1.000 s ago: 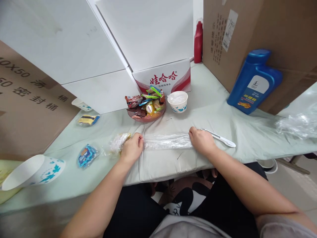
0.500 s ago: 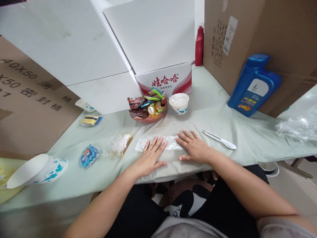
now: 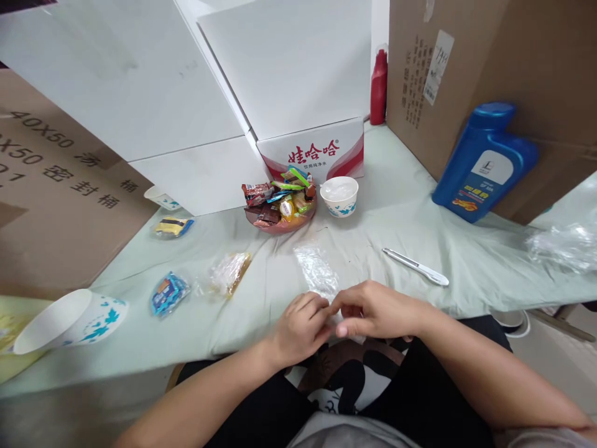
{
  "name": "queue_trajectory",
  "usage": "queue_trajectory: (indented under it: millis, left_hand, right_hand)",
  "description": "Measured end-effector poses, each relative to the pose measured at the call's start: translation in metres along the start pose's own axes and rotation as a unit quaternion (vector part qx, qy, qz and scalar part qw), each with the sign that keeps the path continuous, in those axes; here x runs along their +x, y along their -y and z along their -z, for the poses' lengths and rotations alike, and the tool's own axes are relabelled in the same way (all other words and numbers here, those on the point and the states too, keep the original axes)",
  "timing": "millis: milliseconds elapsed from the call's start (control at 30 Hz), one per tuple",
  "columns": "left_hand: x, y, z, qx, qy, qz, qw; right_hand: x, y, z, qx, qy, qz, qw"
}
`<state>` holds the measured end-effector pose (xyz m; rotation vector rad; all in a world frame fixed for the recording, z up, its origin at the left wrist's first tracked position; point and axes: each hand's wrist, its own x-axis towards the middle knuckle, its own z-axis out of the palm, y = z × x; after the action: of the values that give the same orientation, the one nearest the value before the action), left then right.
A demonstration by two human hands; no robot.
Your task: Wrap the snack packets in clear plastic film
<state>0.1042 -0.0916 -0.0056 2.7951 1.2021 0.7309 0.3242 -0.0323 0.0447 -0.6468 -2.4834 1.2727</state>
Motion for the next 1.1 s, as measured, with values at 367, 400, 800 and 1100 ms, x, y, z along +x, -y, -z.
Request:
queue_trajectory:
  millis: [367, 400, 800, 1100]
  left_hand:
    - [0.006, 0.026, 0.01, -0.214, -0.056, 0.371, 0.902]
    - [0.008, 0.031, 0.009, -0.202, -0.052, 0.384, 0.9]
    - [0.003, 0.033, 0.003, -0.106, -0.137, 0.229, 0.958]
    - [0.007, 0.028, 0.004, 0.072, 0.017, 0.155, 0.985]
  right_hand:
    - [0.024, -0.045, -0.028, 0.243, -0.053, -0.121, 0.961]
    - [0.026, -0.045, -0.031, 0.233, -0.059, -0.133, 0.962]
    - [0.034, -0.037, -0.037, 0.101, -0.101, -0.132, 0.981]
    - [0.029, -0.033, -0.03, -0.043, -0.184, -0.098, 0.977]
